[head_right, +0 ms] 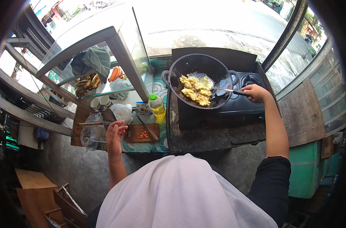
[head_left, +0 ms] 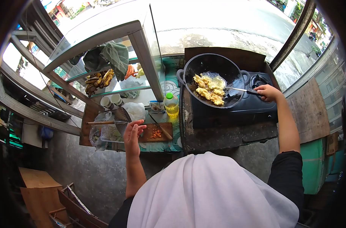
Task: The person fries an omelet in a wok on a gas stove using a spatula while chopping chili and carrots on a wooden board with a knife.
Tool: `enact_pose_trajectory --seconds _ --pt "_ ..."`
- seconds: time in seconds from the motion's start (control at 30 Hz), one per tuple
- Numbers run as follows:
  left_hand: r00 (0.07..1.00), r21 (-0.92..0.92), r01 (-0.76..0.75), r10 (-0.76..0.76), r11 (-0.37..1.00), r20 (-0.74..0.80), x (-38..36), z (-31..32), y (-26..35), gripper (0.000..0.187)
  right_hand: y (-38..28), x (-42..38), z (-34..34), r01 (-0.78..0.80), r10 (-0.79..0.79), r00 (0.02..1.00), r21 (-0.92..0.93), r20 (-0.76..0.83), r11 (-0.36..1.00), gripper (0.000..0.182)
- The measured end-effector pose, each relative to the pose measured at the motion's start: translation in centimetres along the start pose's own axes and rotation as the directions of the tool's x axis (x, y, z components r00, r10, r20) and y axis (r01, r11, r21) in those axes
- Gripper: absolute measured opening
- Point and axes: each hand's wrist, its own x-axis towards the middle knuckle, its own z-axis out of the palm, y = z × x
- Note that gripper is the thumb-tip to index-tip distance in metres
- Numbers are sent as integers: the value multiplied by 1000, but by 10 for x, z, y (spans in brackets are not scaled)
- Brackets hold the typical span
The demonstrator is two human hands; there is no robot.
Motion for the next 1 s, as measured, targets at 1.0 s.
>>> enact_pose_trajectory --seconds 1.0 --pt "1000 -27 -7 7 1000 -3 2 7 -3 22 7 -38 67 -131 97 991 646 88 752 29"
